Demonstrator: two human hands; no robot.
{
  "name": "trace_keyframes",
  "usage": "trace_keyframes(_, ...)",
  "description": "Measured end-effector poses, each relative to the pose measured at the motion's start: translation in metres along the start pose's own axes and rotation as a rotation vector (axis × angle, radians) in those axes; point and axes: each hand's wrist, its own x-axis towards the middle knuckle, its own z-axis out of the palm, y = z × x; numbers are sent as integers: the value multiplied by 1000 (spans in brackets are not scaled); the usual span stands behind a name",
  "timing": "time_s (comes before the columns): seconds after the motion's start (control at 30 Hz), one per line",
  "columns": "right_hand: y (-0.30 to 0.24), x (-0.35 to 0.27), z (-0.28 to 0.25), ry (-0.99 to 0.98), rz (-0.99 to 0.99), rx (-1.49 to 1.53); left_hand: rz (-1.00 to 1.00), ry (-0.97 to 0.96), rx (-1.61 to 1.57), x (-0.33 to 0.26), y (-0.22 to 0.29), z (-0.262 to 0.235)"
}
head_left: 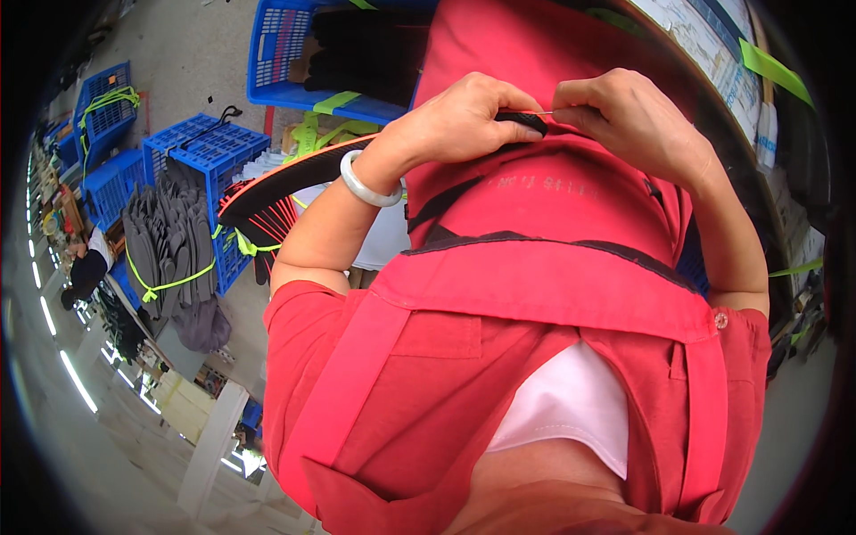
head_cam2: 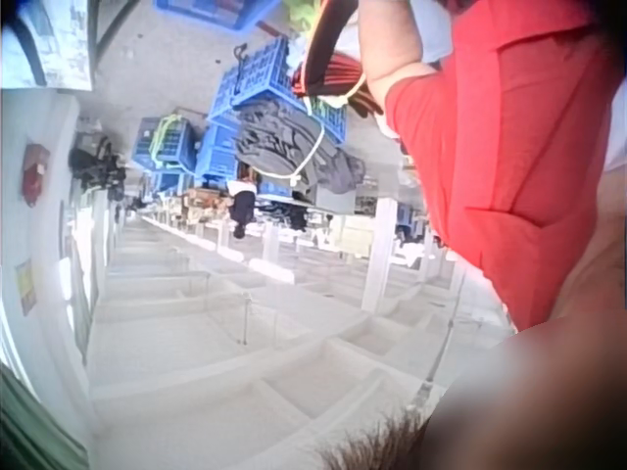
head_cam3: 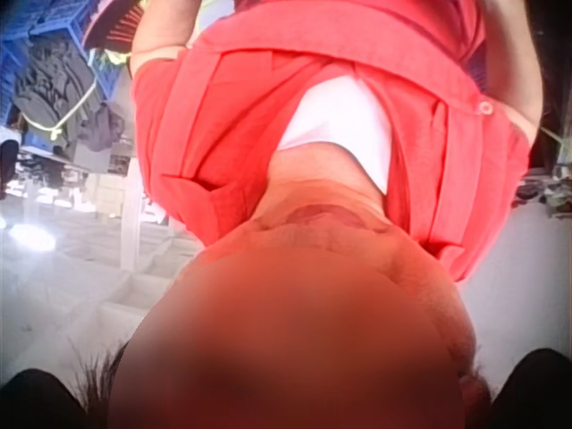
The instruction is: Inserting black stiffener strips into red fabric sleeves for product assembly.
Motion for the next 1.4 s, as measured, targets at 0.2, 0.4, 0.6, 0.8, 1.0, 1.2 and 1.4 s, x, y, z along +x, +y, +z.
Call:
trace_keyframes(0.2, 14, -1, 33, 90, -21, -114, -21, -15, 17, 2, -12, 10)
trace_keyframes(0.4, 40, 1, 53, -46, 272, 956, -92, -23, -314, 2, -35, 14)
trace_keyframes(0.6, 45, 2, 43, 71, 199, 771, -213, -28, -475, 1, -38, 3)
trace_keyframes(0.8, 26, -7, 43, 35, 212, 656, -180, -27, -489, 0, -40, 4)
trace_keyframes(1.0, 27, -3, 48, 57, 126, 439, -181, -46, -473, 0, -35, 7)
trace_keyframes(1.2, 39, 1, 67, 25, 206, 1090, -96, 67, -590, -1, -38, 12)
trace_keyframes(1.4, 49, 8, 55, -19, 300, 1326, -237, 95, -735, -1, -43, 1)
